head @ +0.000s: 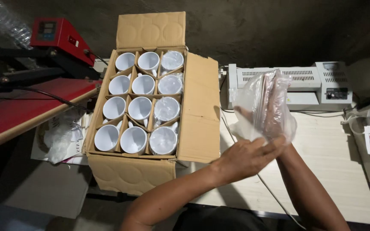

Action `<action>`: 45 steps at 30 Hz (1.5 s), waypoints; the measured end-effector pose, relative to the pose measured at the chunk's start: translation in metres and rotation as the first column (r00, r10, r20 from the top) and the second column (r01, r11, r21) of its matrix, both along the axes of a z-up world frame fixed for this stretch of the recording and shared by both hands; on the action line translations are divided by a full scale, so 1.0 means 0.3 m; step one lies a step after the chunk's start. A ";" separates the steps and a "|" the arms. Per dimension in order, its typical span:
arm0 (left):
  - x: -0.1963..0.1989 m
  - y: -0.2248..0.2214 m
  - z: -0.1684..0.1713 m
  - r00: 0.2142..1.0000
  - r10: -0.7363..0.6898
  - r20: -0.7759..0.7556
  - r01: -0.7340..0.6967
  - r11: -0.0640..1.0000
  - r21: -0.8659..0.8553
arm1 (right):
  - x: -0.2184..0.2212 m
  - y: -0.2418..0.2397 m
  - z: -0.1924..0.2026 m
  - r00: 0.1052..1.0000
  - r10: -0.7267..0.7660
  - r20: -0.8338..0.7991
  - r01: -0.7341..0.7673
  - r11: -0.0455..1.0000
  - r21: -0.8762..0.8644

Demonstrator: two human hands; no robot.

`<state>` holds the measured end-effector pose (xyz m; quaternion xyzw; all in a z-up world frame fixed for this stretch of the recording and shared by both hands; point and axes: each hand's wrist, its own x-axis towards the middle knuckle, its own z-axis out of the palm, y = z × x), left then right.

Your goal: The person takes white ceramic mugs one at a time from a large cardboard box, inserts each mug into a plastic sleeve, and then places the sleeved mug back into its respective cardboard divider slot within the same box.

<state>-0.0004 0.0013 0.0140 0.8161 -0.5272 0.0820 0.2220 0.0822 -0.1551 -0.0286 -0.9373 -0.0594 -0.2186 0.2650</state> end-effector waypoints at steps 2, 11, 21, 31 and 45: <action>0.015 0.026 0.038 0.999 -0.035 -0.042 0.035 0.999 0.019 | 0.025 0.008 0.009 0.990 0.039 0.134 -0.022 0.992 -0.121; 0.374 0.214 0.078 0.913 0.384 -0.135 -0.403 0.802 -0.441 | 0.029 0.057 0.055 0.950 0.187 0.251 -0.157 0.979 -0.134; 0.528 0.308 -0.129 0.580 0.095 -0.809 -0.559 0.769 -0.310 | 0.081 0.063 0.097 0.913 0.281 0.295 -0.320 0.943 0.092; 0.297 0.222 0.029 0.947 0.203 -0.249 -0.268 0.927 -0.262 | 0.234 0.062 0.115 0.966 0.059 0.250 -0.025 0.990 -0.139; 0.486 0.114 -0.008 0.951 0.305 0.050 -0.283 0.926 -0.250 | 0.264 -0.074 -0.278 0.836 0.088 -0.541 -0.382 0.801 -0.461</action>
